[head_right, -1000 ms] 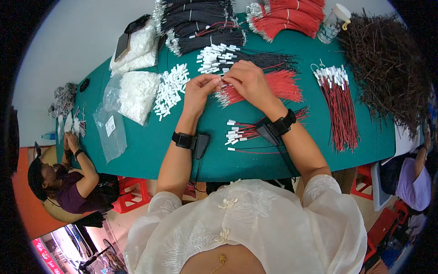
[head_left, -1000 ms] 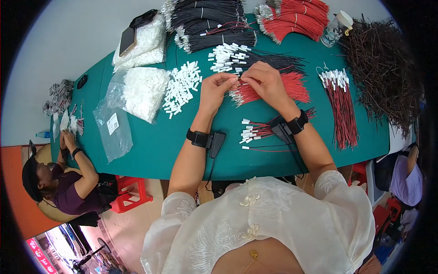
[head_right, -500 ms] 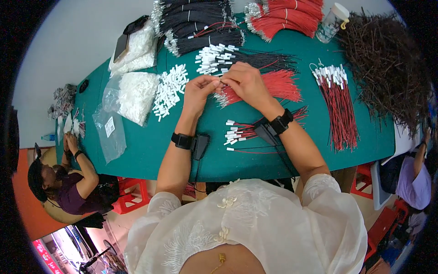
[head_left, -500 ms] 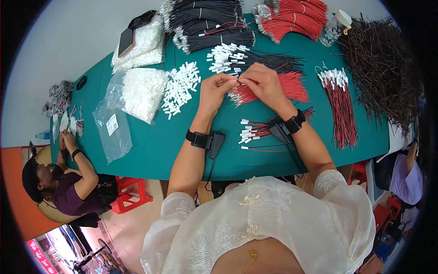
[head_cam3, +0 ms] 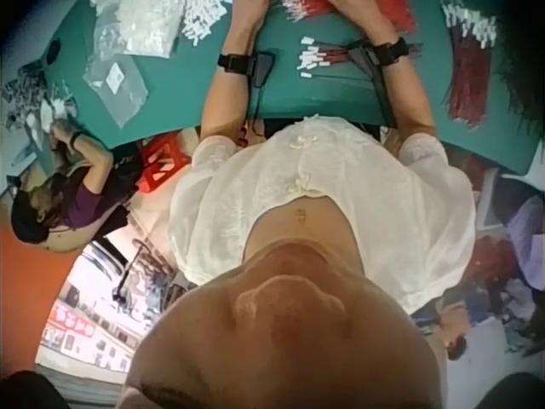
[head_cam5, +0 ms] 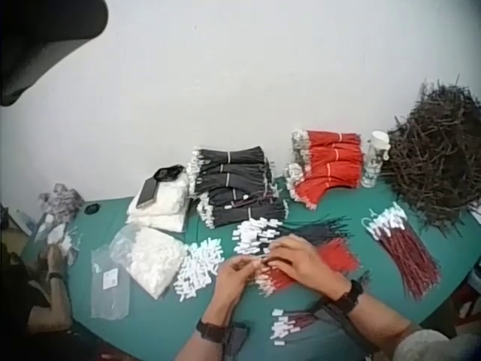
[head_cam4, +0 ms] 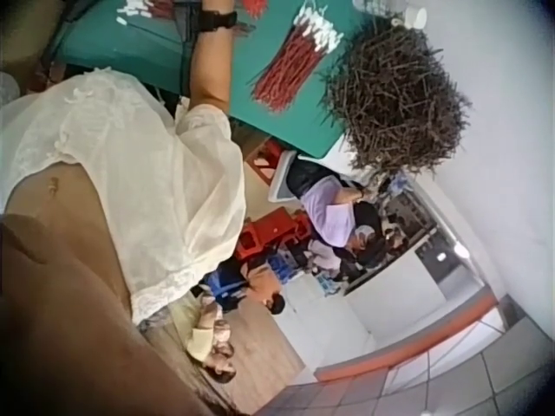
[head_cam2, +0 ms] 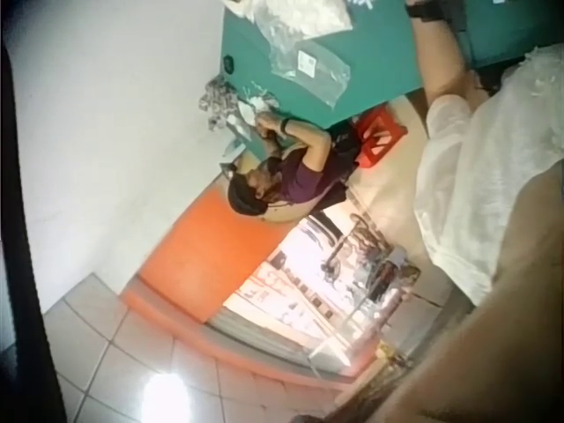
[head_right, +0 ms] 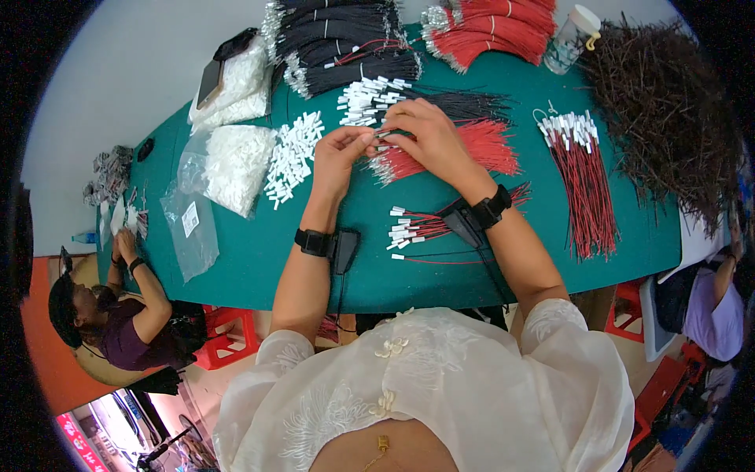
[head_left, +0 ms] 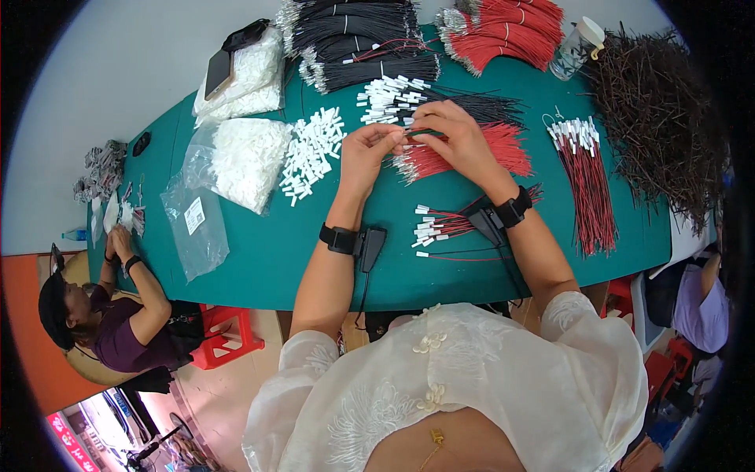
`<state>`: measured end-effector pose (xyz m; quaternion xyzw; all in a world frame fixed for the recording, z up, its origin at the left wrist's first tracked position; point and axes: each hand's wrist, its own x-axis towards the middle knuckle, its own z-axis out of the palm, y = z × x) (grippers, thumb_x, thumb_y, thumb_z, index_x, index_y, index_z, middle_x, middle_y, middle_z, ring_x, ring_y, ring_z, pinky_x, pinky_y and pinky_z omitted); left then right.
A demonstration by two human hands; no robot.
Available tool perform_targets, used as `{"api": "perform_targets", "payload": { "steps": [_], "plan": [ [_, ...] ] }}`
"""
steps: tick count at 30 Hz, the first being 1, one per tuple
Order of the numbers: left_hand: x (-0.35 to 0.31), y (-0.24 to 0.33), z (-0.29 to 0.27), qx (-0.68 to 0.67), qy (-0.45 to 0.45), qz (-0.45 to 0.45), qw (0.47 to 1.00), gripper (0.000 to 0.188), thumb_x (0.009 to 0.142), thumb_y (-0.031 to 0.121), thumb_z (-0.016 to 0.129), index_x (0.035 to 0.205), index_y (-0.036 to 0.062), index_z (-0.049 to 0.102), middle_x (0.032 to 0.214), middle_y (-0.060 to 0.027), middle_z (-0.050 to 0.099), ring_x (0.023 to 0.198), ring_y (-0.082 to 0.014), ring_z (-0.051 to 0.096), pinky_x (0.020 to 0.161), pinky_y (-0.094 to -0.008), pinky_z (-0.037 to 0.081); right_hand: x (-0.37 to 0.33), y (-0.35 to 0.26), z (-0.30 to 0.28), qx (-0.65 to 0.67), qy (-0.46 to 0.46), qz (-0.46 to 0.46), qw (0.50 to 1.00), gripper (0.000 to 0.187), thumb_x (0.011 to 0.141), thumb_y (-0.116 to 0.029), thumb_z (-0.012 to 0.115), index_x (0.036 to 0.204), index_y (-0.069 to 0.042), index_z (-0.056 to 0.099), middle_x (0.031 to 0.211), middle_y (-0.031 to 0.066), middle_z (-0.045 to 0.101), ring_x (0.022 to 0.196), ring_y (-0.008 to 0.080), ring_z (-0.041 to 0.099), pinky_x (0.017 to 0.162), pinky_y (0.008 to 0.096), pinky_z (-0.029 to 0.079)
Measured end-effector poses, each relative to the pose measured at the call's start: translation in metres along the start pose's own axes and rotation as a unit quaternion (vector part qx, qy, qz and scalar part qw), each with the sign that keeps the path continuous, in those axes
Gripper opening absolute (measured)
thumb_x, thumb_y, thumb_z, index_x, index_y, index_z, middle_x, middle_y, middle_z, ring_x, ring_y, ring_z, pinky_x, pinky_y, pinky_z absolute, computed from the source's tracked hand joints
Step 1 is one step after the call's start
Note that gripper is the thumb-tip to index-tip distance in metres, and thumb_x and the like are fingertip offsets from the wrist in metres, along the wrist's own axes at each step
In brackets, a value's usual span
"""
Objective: Manually attaching white plastic connectors to red and black electronic wires at a workbench.
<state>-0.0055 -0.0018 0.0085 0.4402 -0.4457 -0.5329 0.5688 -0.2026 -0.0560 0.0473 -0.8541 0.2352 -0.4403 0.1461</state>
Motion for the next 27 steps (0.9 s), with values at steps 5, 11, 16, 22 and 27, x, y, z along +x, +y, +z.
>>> {"api": "perform_targets", "payload": {
  "steps": [5, 11, 16, 22, 27],
  "plan": [
    [0.001, 0.004, 0.001, 0.012, 0.067, 0.056, 0.996, 0.019, 0.099, 0.013, 0.063, 0.106, -0.0028, 0.071, 0.089, -0.0081, 0.074, 0.075, -0.0104, 0.066, 0.069, -0.0237, 0.053, -0.002, 0.003, -0.012, -0.024, -0.046, 0.028, 0.998, 0.015, 0.083, -0.006, 0.073, 0.098, -0.003, 0.072, 0.087, 0.0091, 0.068, 0.082, 0.027, 0.064, 0.075, 0.0364, 0.051],
    [-0.002, -0.003, -0.009, 0.19, 0.149, 0.095, 0.966, 0.016, 0.094, 0.015, 0.069, 0.099, 0.0008, 0.074, 0.087, -0.008, 0.073, 0.07, -0.0111, 0.064, 0.065, -0.0252, 0.05, 0.017, -0.06, -0.061, -0.13, -0.165, 0.036, 0.977, 0.015, 0.083, -0.01, 0.073, 0.097, -0.002, 0.071, 0.087, 0.0117, 0.067, 0.084, 0.0312, 0.064, 0.076, 0.0414, 0.051],
    [-0.007, 0.004, -0.007, 0.38, 0.104, 0.057, 0.917, 0.017, 0.086, 0.014, 0.077, 0.096, 0.0006, 0.073, 0.082, -0.0062, 0.068, 0.07, -0.0121, 0.061, 0.067, -0.0272, 0.05, -0.002, -0.078, -0.069, -0.074, -0.299, 0.09, 0.947, 0.016, 0.084, -0.013, 0.073, 0.095, -0.002, 0.071, 0.087, 0.0132, 0.067, 0.085, 0.0341, 0.064, 0.076, 0.0435, 0.052],
    [-0.008, 0.002, -0.007, 0.491, 0.074, 0.144, 0.856, 0.017, 0.077, 0.01, 0.081, 0.09, 0.0032, 0.072, 0.08, -0.0092, 0.066, 0.07, -0.0209, 0.064, 0.066, -0.0328, 0.051, -0.002, -0.027, -0.034, -0.075, -0.232, 0.086, 0.966, 0.017, 0.083, -0.014, 0.072, 0.093, -0.001, 0.07, 0.089, 0.0125, 0.066, 0.086, 0.0346, 0.064, 0.079, 0.0434, 0.052],
    [-0.009, 0.006, -0.004, 0.473, 0.069, 0.155, 0.865, 0.01, 0.077, 0.006, 0.077, 0.084, 0.0021, 0.07, 0.08, -0.0107, 0.064, 0.073, -0.0261, 0.064, 0.066, -0.0367, 0.051, -0.008, -0.014, -0.008, -0.067, -0.226, 0.077, 0.969, 0.012, 0.082, -0.013, 0.071, 0.088, -0.003, 0.07, 0.09, 0.0101, 0.066, 0.09, 0.0317, 0.063, 0.08, 0.0427, 0.053]
  ]
}}
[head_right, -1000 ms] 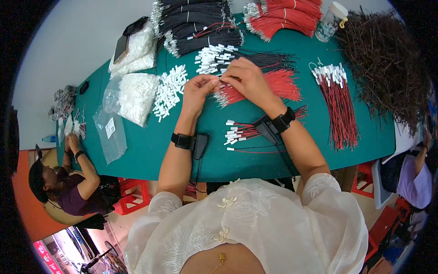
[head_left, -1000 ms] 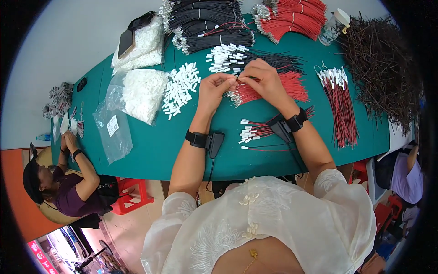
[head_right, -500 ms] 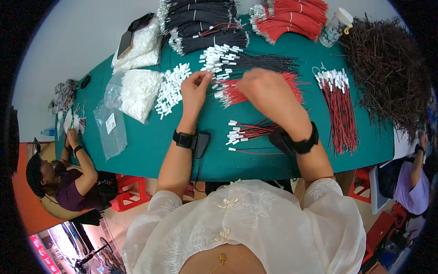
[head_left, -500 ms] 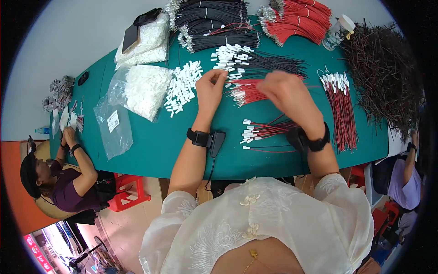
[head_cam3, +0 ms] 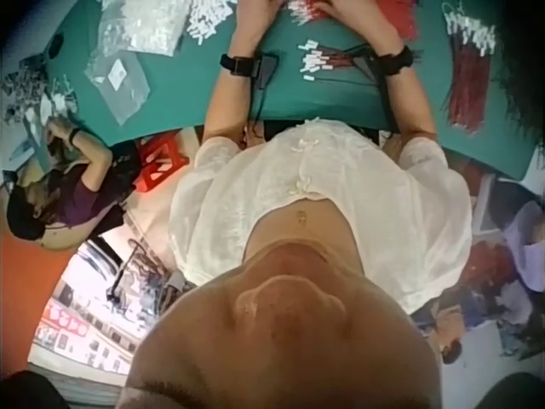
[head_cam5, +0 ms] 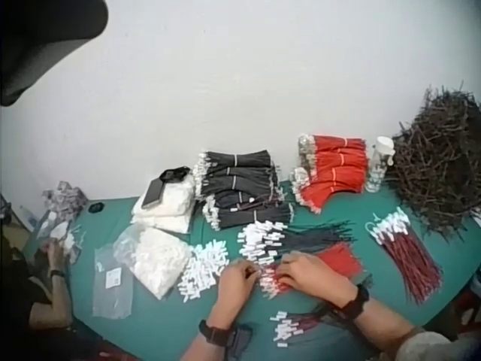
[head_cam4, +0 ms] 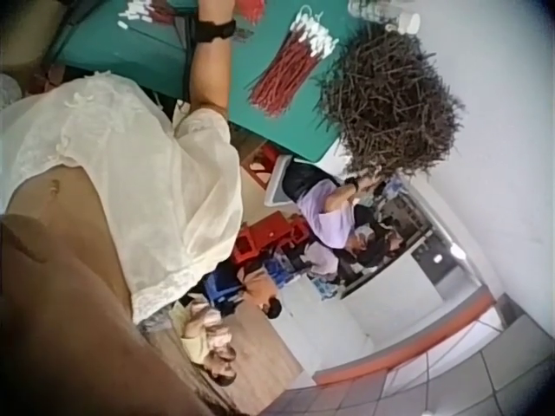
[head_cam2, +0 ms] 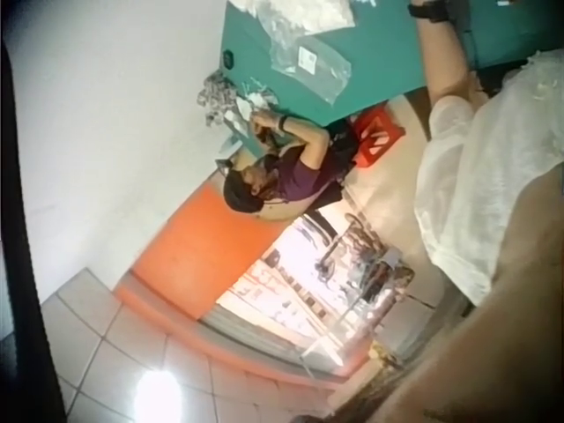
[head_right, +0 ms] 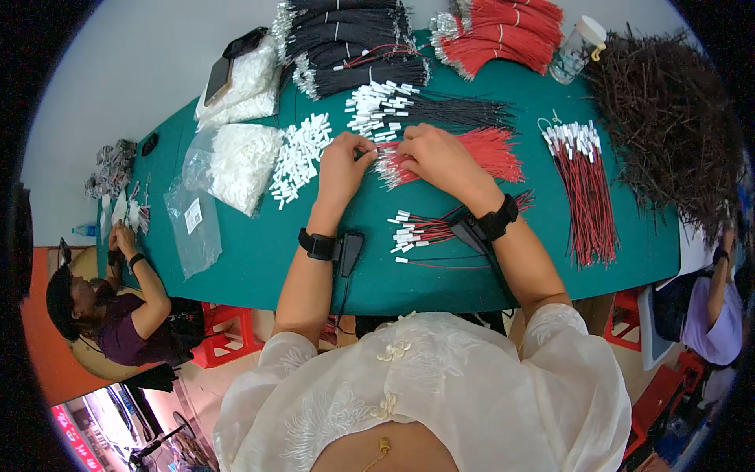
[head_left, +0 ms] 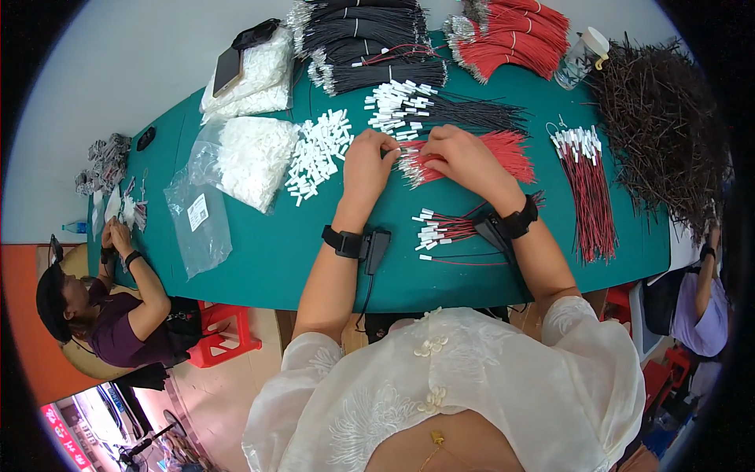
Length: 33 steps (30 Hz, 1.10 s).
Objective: Manually attaching white plastic connectors to red and black electronic wires at a workbench.
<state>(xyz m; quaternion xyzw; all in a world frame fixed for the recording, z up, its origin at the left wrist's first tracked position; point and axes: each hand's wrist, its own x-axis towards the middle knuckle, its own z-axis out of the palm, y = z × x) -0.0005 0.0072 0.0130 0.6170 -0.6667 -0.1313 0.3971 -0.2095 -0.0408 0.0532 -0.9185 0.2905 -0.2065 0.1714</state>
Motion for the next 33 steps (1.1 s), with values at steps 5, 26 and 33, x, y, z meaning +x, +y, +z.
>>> {"api": "perform_targets", "payload": {
  "steps": [5, 26, 33],
  "plan": [
    [0.002, 0.008, 0.001, -0.091, 0.022, -0.067, 0.993, 0.01, 0.081, 0.005, 0.076, 0.088, 0.0006, 0.071, 0.08, -0.011, 0.07, 0.071, -0.0217, 0.068, 0.065, -0.0315, 0.053, 0.001, 0.01, 0.007, 0.03, 0.018, -0.018, 0.999, 0.013, 0.081, -0.009, 0.071, 0.09, 0.0, 0.068, 0.086, 0.01, 0.065, 0.084, 0.0317, 0.061, 0.079, 0.0415, 0.051],
    [0.005, -0.001, 0.004, -0.488, -0.065, -0.195, 0.848, 0.021, 0.091, 0.005, 0.072, 0.111, -0.0026, 0.071, 0.1, -0.0094, 0.074, 0.088, -0.0131, 0.068, 0.082, -0.0259, 0.056, 0.004, -0.005, -0.008, 0.153, 0.197, 0.011, 0.968, 0.008, 0.084, -0.005, 0.073, 0.091, -0.001, 0.071, 0.08, 0.009, 0.066, 0.069, 0.0212, 0.062, 0.06, 0.0313, 0.048],
    [0.004, -0.003, 0.005, -0.497, -0.062, -0.195, 0.843, 0.021, 0.09, 0.006, 0.073, 0.11, -0.0025, 0.071, 0.1, -0.0098, 0.074, 0.089, -0.0132, 0.069, 0.082, -0.0257, 0.056, 0.004, -0.001, -0.007, 0.132, 0.218, -0.012, 0.967, 0.01, 0.082, 0.0, 0.075, 0.091, -0.001, 0.071, 0.084, 0.008, 0.066, 0.073, 0.018, 0.064, 0.06, 0.0286, 0.05]
  ]
}}
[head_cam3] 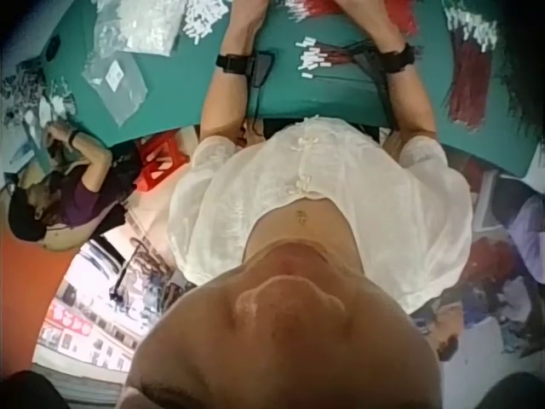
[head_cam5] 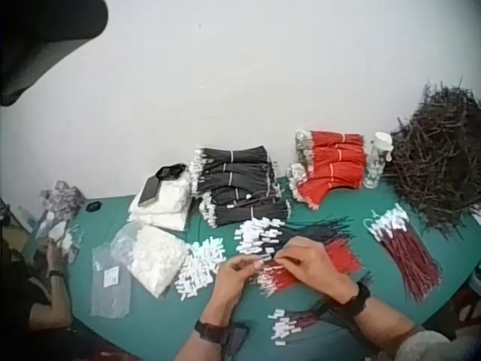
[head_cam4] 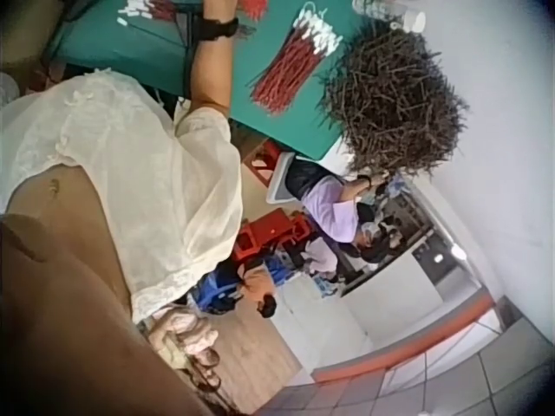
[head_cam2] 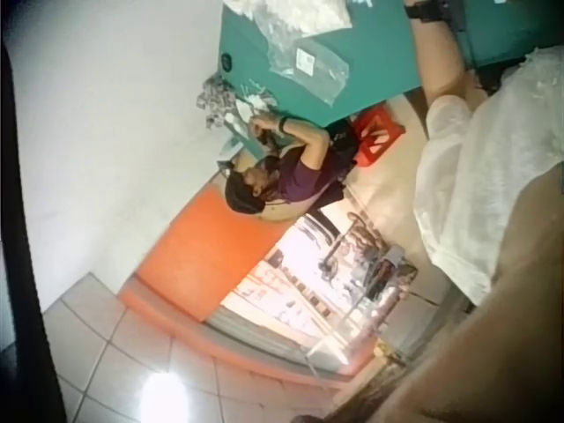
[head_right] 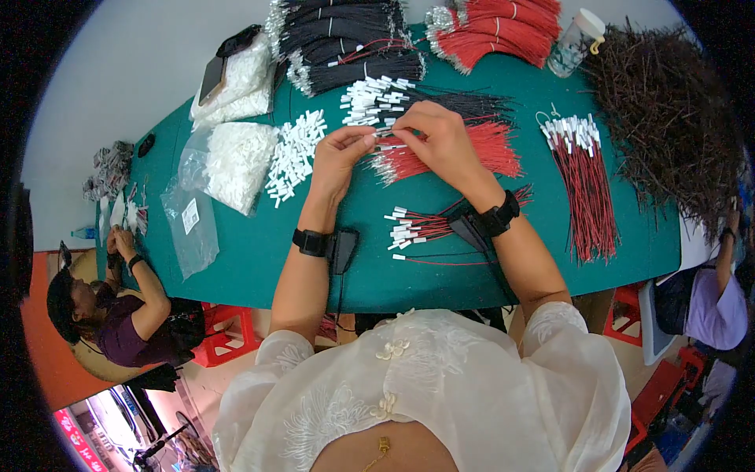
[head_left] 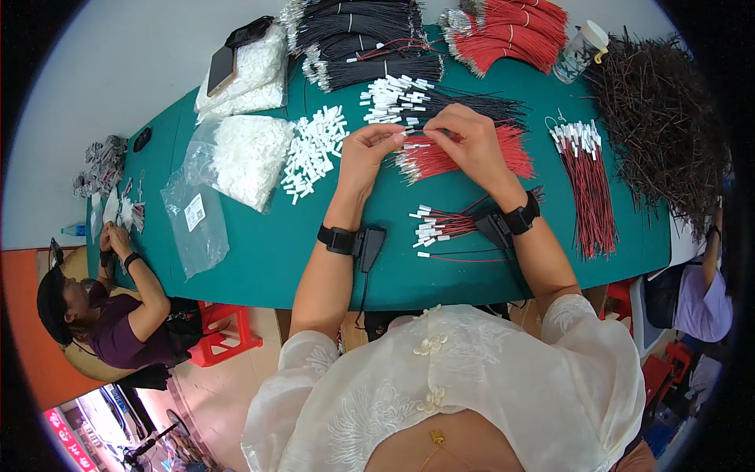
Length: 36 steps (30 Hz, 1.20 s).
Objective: Manually attaching white plastic connectors to red and black electronic wires at a workbench.
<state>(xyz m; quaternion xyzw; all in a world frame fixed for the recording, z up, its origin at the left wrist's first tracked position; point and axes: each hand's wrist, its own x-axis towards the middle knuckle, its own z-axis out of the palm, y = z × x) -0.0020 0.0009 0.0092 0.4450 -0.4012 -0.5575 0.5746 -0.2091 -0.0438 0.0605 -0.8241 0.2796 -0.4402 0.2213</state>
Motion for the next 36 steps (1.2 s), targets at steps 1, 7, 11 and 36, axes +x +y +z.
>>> {"api": "perform_targets", "payload": {
  "steps": [1, 7, 11, 36],
  "plan": [
    [-0.0001, 0.0003, 0.0004, -0.006, 0.007, 0.004, 1.0, 0.021, 0.089, 0.005, 0.075, 0.108, -0.0027, 0.072, 0.099, -0.0092, 0.074, 0.087, -0.0126, 0.069, 0.081, -0.025, 0.055, -0.0002, 0.0007, 0.0002, -0.002, -0.002, 0.0, 1.0, 0.01, 0.082, 0.0, 0.075, 0.091, -0.001, 0.071, 0.085, 0.0082, 0.066, 0.074, 0.0191, 0.065, 0.061, 0.0291, 0.05],
    [-0.0006, 0.0007, 0.0021, -0.008, 0.014, 0.021, 1.0, 0.02, 0.087, 0.004, 0.076, 0.105, -0.0028, 0.073, 0.097, -0.0086, 0.074, 0.087, -0.0115, 0.069, 0.08, -0.024, 0.054, -0.0003, 0.0018, 0.0003, -0.015, -0.002, -0.016, 1.0, 0.011, 0.081, 0.0, 0.075, 0.091, 0.0, 0.071, 0.086, 0.009, 0.066, 0.077, 0.022, 0.065, 0.063, 0.0309, 0.052],
    [-0.001, 0.0014, 0.0034, -0.004, 0.015, 0.025, 1.0, 0.02, 0.087, 0.003, 0.076, 0.105, -0.0028, 0.073, 0.097, -0.0087, 0.074, 0.088, -0.0114, 0.069, 0.081, -0.024, 0.054, -0.0008, 0.0011, 0.0004, -0.023, -0.004, -0.016, 1.0, 0.011, 0.081, 0.0, 0.076, 0.09, 0.0, 0.071, 0.086, 0.0091, 0.066, 0.078, 0.0226, 0.065, 0.064, 0.0315, 0.052],
    [-0.0012, 0.0034, 0.0033, -0.001, -0.002, 0.008, 1.0, 0.019, 0.085, 0.001, 0.076, 0.103, -0.0023, 0.072, 0.097, -0.0086, 0.074, 0.088, -0.0124, 0.07, 0.083, -0.025, 0.054, -0.0002, -0.0032, 0.0042, -0.01, 0.009, -0.013, 1.0, 0.006, 0.081, -0.005, 0.073, 0.084, -0.002, 0.069, 0.079, 0.0097, 0.062, 0.078, 0.0289, 0.06, 0.069, 0.038, 0.049]
  ]
}}
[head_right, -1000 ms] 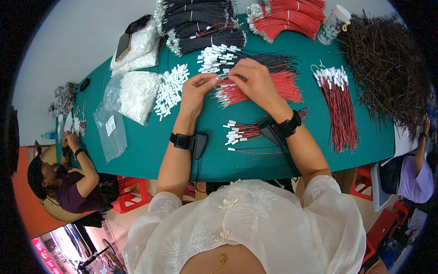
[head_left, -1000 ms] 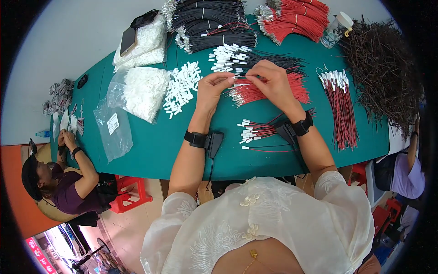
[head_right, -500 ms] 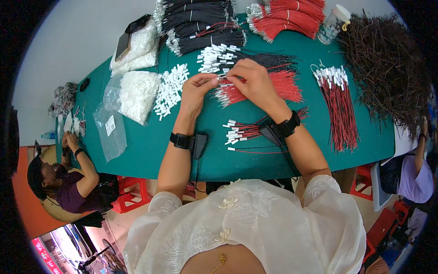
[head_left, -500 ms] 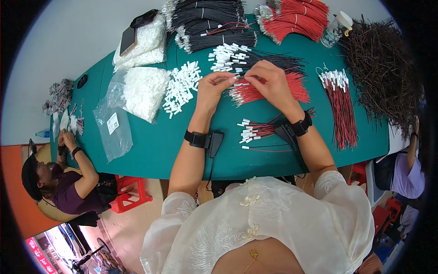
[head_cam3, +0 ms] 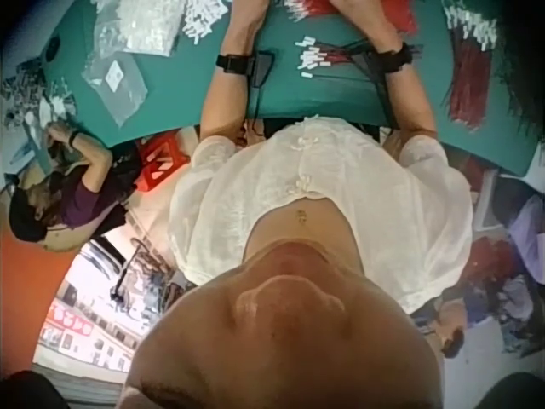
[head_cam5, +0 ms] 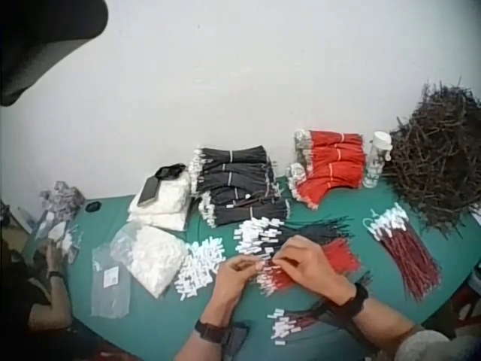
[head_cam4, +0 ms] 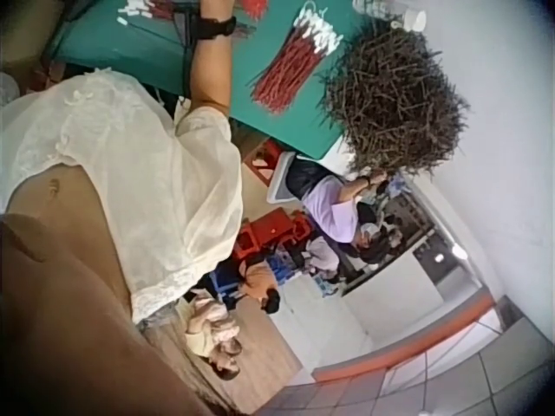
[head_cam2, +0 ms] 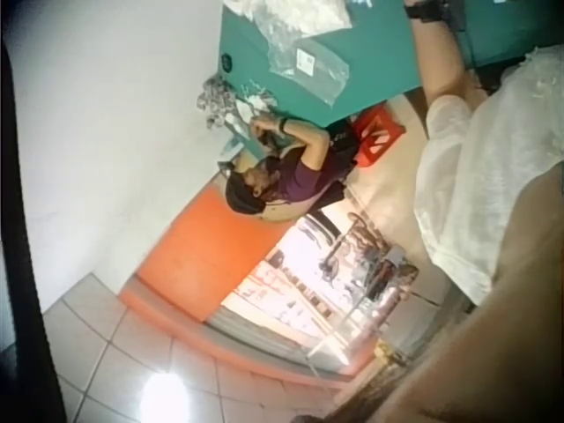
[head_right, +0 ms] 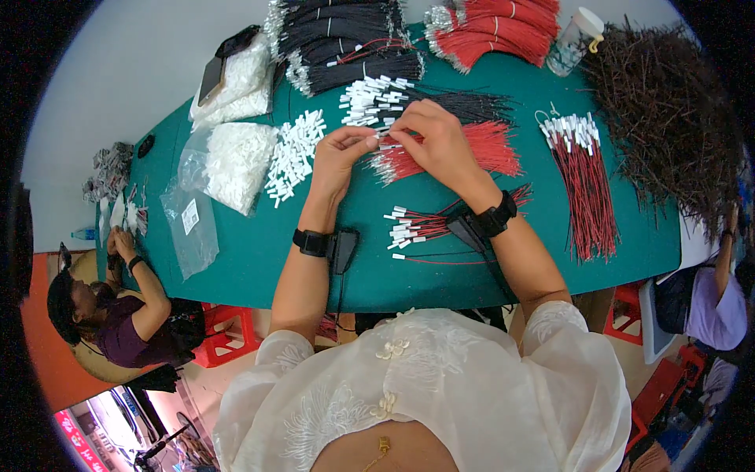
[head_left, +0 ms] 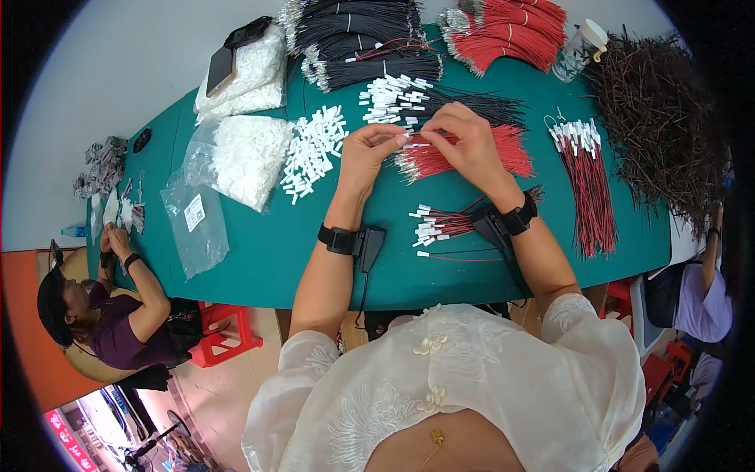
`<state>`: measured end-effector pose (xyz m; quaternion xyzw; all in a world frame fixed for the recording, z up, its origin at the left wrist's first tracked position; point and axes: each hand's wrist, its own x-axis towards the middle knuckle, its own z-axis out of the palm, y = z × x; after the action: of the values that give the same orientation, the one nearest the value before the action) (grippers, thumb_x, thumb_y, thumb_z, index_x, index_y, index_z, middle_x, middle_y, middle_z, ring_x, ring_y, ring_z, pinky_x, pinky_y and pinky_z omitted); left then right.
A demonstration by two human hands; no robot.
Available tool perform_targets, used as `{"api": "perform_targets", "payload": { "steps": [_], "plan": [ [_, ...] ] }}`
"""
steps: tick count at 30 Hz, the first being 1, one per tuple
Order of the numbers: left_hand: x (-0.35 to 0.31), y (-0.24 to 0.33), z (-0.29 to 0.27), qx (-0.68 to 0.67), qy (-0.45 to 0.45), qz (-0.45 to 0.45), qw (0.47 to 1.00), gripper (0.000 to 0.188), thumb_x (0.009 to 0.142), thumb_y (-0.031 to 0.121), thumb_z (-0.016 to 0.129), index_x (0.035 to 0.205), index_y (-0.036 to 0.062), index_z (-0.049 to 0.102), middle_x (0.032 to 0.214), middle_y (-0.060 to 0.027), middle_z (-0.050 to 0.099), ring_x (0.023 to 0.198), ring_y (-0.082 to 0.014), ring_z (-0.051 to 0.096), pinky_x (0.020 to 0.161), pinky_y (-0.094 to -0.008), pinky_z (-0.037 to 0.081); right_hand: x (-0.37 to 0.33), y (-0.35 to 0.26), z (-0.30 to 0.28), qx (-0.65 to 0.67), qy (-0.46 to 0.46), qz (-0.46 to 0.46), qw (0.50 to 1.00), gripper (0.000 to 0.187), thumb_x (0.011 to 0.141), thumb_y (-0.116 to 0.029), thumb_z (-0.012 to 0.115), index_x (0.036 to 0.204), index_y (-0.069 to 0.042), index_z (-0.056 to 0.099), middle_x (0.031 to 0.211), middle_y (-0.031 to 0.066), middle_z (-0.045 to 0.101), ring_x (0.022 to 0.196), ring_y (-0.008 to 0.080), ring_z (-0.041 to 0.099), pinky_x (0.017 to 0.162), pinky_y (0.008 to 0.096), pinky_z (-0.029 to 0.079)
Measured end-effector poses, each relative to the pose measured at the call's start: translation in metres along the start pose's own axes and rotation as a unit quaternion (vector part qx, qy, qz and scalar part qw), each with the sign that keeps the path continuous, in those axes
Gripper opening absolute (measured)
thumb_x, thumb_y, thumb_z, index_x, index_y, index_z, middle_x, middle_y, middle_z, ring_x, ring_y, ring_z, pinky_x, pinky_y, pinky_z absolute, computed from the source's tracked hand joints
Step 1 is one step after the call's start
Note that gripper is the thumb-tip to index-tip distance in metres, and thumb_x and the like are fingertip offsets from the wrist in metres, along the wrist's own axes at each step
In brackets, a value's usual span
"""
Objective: Manually attaching white plastic connectors to red and black electronic wires at a workbench.
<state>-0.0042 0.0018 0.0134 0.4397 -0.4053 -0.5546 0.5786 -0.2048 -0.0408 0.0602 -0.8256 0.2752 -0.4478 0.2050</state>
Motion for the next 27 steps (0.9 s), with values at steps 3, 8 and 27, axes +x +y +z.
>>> {"api": "perform_targets", "payload": {
  "steps": [3, 8, 27],
  "plan": [
    [-0.0002, 0.0007, 0.0004, 0.002, -0.001, -0.002, 1.0, 0.019, 0.085, 0.001, 0.076, 0.104, -0.0022, 0.072, 0.097, -0.0088, 0.074, 0.088, -0.0126, 0.07, 0.084, -0.0251, 0.054, 0.0001, -0.0003, -0.0005, -0.004, -0.004, 0.003, 1.0, 0.006, 0.082, -0.006, 0.073, 0.084, -0.002, 0.068, 0.08, 0.0099, 0.062, 0.079, 0.0288, 0.06, 0.07, 0.0382, 0.049],
    [-0.0004, 0.0005, 0.0015, 0.006, 0.003, -0.002, 1.0, 0.019, 0.085, 0.0, 0.076, 0.103, -0.0021, 0.072, 0.098, -0.0092, 0.074, 0.089, -0.0129, 0.07, 0.084, -0.0253, 0.055, -0.001, 0.0013, -0.0002, -0.004, -0.008, 0.007, 1.0, 0.007, 0.082, -0.006, 0.072, 0.085, -0.002, 0.068, 0.081, 0.0099, 0.062, 0.079, 0.0289, 0.06, 0.07, 0.0385, 0.049],
    [-0.0022, 0.0002, 0.004, 0.006, -0.003, -0.003, 1.0, 0.016, 0.086, 0.001, 0.076, 0.102, -0.0009, 0.072, 0.096, -0.0069, 0.073, 0.086, -0.0114, 0.068, 0.081, -0.0245, 0.054, 0.0019, 0.0024, -0.006, -0.061, -0.042, -0.039, 0.997, 0.008, 0.081, -0.005, 0.072, 0.086, 0.0, 0.069, 0.083, 0.008, 0.061, 0.079, 0.0262, 0.057, 0.07, 0.0369, 0.048]
  ]
}}
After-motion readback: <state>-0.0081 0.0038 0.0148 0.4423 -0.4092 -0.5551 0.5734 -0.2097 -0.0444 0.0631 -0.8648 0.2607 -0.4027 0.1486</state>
